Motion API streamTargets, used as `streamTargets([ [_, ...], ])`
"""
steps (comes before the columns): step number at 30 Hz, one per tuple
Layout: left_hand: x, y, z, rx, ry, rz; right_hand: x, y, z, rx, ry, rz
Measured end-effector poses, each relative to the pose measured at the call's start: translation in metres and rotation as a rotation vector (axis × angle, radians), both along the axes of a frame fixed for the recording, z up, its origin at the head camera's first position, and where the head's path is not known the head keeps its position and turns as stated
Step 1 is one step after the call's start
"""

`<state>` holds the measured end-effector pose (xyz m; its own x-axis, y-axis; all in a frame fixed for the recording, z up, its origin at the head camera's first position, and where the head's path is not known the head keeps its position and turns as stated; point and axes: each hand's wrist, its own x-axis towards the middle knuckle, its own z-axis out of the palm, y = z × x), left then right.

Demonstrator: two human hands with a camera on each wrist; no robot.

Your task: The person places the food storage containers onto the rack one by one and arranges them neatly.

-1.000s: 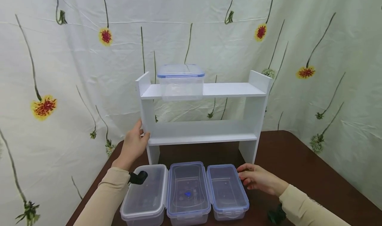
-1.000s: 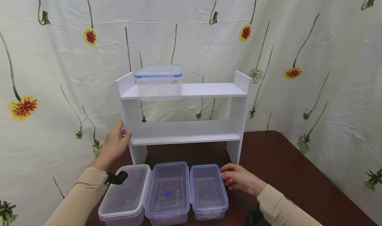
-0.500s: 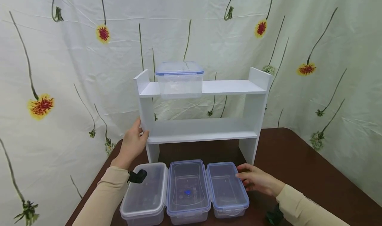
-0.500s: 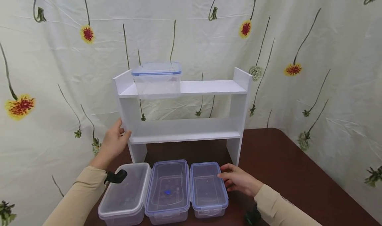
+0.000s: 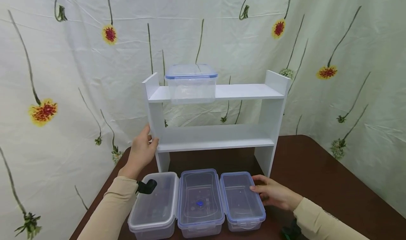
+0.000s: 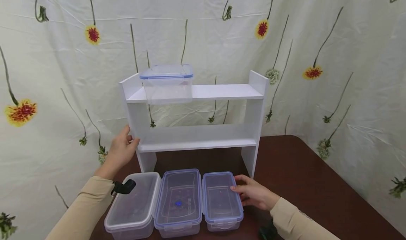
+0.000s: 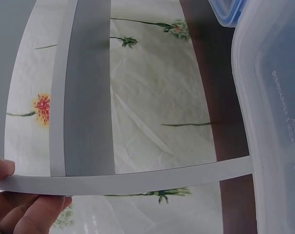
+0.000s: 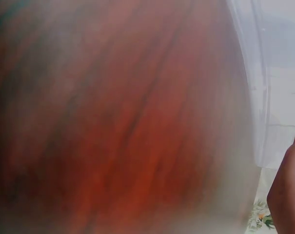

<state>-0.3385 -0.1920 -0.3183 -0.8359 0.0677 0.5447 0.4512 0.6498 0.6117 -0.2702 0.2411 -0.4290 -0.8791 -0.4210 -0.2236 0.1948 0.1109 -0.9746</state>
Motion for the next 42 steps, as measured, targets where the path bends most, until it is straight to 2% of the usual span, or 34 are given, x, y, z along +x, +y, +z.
streamTargets([
  [5,0.000,0.001,0.001,-0.003,0.000,0.000,-0.001,0.003,-0.002,-0.056,-0.016,0.025],
  [23,-0.001,0.001,-0.001,0.006,-0.007,0.004,0.003,0.006,-0.004,-0.146,-0.015,0.040],
  [34,0.001,0.001,0.000,0.005,-0.010,0.007,0.006,0.009,0.002,-0.170,-0.002,0.027],
  [42,0.002,0.001,0.001,0.019,0.000,0.000,0.011,0.010,0.014,-0.218,0.023,0.019],
])
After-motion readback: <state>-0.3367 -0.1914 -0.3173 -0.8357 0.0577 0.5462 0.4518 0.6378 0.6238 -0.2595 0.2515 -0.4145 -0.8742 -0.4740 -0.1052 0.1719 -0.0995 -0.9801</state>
